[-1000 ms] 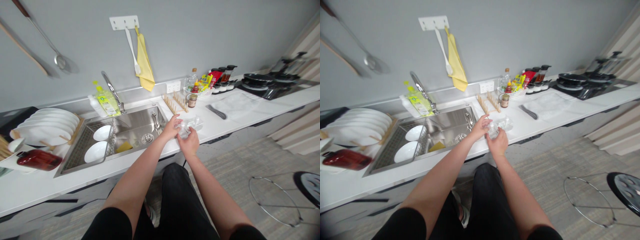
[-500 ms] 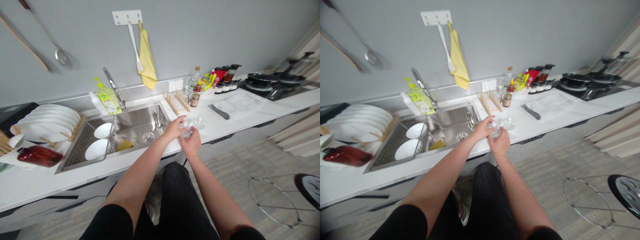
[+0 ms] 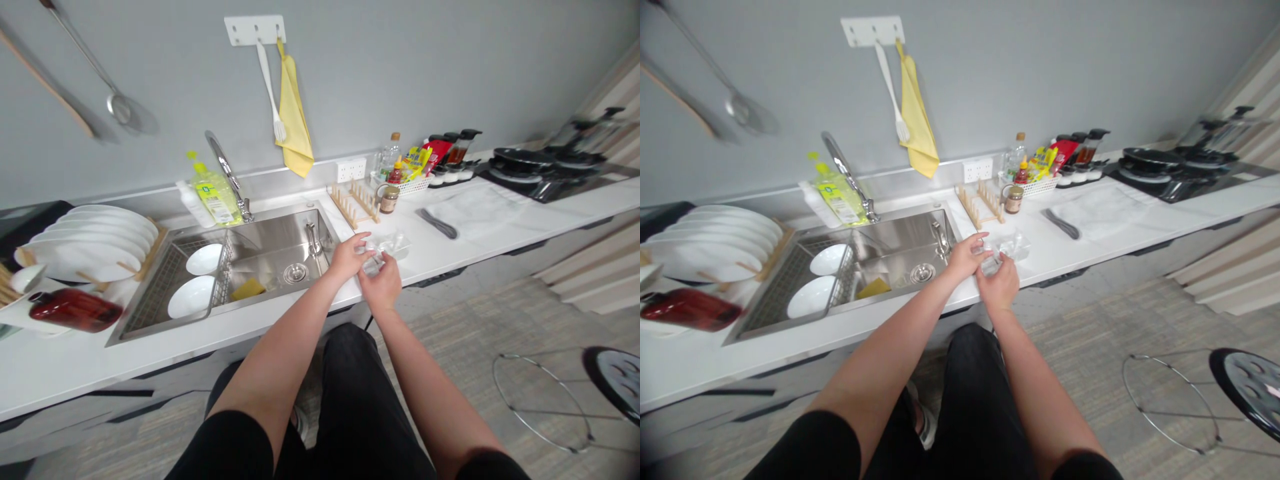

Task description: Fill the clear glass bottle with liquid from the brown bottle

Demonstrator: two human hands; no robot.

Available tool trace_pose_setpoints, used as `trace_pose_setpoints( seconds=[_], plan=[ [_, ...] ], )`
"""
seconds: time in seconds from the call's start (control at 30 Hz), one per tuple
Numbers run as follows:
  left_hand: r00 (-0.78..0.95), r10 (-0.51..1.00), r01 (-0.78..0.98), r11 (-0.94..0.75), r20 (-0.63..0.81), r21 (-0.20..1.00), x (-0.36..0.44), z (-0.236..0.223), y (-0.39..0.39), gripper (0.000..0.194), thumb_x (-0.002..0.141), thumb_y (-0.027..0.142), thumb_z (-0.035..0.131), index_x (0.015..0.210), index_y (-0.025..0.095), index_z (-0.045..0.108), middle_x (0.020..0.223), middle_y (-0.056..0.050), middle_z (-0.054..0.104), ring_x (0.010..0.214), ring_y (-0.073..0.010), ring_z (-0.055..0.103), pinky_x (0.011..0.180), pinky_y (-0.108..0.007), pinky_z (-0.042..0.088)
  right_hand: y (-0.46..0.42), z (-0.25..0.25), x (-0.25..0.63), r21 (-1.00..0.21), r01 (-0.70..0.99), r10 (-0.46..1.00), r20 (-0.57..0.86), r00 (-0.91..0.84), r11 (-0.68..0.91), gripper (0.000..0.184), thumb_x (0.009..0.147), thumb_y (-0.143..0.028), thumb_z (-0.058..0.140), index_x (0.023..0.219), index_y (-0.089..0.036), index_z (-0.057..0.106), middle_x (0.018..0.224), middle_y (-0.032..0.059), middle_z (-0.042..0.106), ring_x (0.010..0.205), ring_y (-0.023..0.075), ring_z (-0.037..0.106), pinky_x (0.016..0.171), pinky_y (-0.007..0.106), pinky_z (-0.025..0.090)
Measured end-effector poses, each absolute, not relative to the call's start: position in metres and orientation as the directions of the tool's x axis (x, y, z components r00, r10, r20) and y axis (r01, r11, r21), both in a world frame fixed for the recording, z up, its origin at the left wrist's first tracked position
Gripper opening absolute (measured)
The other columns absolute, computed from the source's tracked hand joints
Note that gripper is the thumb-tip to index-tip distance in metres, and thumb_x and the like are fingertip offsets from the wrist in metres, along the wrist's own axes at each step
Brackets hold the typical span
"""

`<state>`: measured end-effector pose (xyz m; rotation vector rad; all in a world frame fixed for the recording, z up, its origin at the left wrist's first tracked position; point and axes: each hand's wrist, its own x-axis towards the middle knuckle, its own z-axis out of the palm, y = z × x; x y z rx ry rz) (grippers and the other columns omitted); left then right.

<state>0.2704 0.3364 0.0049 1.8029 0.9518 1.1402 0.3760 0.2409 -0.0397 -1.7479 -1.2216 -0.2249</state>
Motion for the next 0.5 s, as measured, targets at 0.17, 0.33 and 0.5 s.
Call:
trace_pose_setpoints(
  seconds=[0.17, 0.33, 0.5],
  plan=[
    [0.398, 0.826, 0.394, -0.548, 0.401, 0.738, 0.217, 0.014, 0.32, 0.074, 0.099, 0.027, 0.087, 0.168, 0.022, 0.061, 0.165, -0.018, 0.07, 0.149, -0.0296, 0.071, 0.124, -0.044, 0.059, 0.24, -0.038, 0.376, -0.605, 0.796, 0.632, 0.604, 0.486, -0.035, 0.074, 0.099, -0.062, 0.075, 0.152, -0.012, 0.062, 0.134, 0.0233, 0.079, 0.119, 0.0421, 0.077, 0.103, 0.053, 0.062],
    [0.327, 0.875, 0.685, -0.48, 0.357, 0.549, 0.069, 0.025, 0.284, 0.04, 0.108, 0.041, 0.071, 0.142, 0.021, 0.079, 0.158, -0.015, 0.074, 0.151, -0.0331, 0.069, 0.134, -0.051, 0.05, 0.238, -0.037, 0.376, -0.633, 0.773, 0.647, 0.578, 0.497, -0.028, 0.078, 0.097, -0.063, 0.077, 0.154, -0.013, 0.06, 0.14, 0.0248, 0.076, 0.126, 0.045, 0.075, 0.107, 0.057, 0.06],
    [0.18, 0.938, 0.846, -0.3, 0.295, 0.44, -0.047, 0.017, 0.247, 0.035, 0.107, 0.047, 0.065, 0.121, 0.022, 0.084, 0.136, -0.016, 0.081, 0.133, -0.038, 0.076, 0.125, -0.055, 0.056, 0.237, -0.036, 0.375, -0.661, 0.75, 0.652, 0.563, 0.508, -0.014, 0.08, 0.096, -0.061, 0.079, 0.157, -0.014, 0.058, 0.143, 0.0258, 0.074, 0.132, 0.0469, 0.072, 0.113, 0.061, 0.058]
  ],
)
